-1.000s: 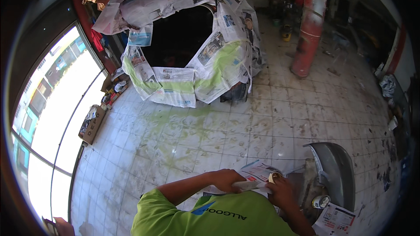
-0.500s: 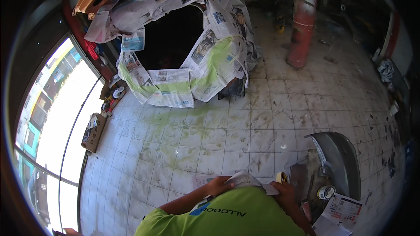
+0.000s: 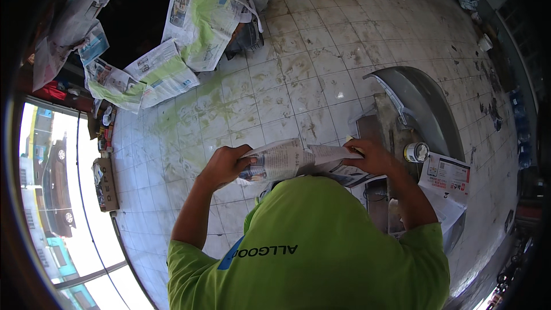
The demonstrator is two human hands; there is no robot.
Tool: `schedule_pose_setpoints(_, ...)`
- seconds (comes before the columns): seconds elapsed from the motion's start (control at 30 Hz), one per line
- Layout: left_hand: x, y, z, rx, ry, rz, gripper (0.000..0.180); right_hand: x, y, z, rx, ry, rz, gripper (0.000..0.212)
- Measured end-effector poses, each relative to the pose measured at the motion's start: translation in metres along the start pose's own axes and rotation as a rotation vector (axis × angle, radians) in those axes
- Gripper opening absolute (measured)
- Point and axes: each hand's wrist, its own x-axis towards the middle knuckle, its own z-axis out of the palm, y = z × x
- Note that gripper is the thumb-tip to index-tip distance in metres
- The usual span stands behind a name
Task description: The person covers a car hood and a detached bumper with newspaper sheets and secures them using masking tape. The person repeatedly tears tape, smooths the paper, and walks around the parts to apply coverage on multiple sides.
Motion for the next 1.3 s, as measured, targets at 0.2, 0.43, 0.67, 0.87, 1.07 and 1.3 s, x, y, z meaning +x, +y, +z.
schedule_pose_setpoints(0.2,0.021,-0.041,-0.089,-0.164,0.421,-0.079,0.022,0.003,0.007,-0.111,-0.106,0.259,0.024,0.027)
schedule_pose_setpoints(0.43,-0.049,-0.271,-0.046,-0.352,1.02,-0.397,0.042,-0.142,0.169,-0.091,0.484,1.27,0.642,0.037)
schedule_pose_setpoints(0.67,0.057,-0.182,0.05,-0.348,0.616,-0.17,0.032,-0.192,0.2,-0.041,0.464,1.422,0.751,0.041)
schedule_pose_setpoints(0.87,0.139,-0.094,0.036,-0.913,0.186,-0.026,0.034,-0.322,0.277,-0.056,-0.194,1.835,1.46,0.081)
schedule_pose_setpoints(1.07,0.133,-0.025,0.001,-1.387,0.037,0.172,0.061,-0.331,0.273,-0.068,-0.589,2.011,1.351,0.084)
schedule_pose_setpoints(1.3,0.102,0.017,0.0,-1.584,-0.069,0.422,0.074,-0.049,0.108,0.025,0.948,0.707,0.101,0.052)
